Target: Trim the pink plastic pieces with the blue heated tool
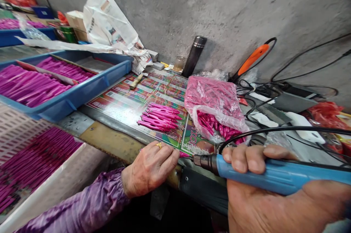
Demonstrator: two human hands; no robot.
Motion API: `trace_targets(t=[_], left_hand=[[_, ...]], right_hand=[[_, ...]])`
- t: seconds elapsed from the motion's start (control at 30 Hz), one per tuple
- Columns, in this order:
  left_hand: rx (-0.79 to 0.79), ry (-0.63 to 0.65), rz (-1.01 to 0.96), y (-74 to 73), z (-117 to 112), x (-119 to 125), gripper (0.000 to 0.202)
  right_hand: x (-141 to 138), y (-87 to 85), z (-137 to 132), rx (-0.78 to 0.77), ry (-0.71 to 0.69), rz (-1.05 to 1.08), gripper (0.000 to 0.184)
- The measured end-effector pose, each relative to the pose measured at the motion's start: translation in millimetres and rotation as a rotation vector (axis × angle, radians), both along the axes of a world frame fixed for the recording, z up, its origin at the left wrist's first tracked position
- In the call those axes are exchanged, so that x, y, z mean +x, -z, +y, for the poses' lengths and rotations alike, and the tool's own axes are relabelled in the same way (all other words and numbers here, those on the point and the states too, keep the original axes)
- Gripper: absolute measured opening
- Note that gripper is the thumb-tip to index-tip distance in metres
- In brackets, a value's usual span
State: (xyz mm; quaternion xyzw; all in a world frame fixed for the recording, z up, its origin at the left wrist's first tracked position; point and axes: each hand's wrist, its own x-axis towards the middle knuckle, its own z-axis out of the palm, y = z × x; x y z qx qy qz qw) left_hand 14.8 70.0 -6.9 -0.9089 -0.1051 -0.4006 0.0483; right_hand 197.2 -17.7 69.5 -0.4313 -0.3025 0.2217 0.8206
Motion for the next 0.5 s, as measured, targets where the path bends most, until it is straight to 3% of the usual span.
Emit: trace_targets(t=[0.17, 0.5], left_hand=[[0.044, -0.053, 0.034, -2.1, -0.8, 0.5, 0.028], [-0.028, -0.020, -0.028, -0.6, -0.7, 2.3, 0.025]], right_hand=[[-0.8, -1.8, 0.1, 0.000, 0.000, -0.003, 0.060], [-2.0, -2.0, -1.4, -0.009, 0.000, -0.003, 0.059]])
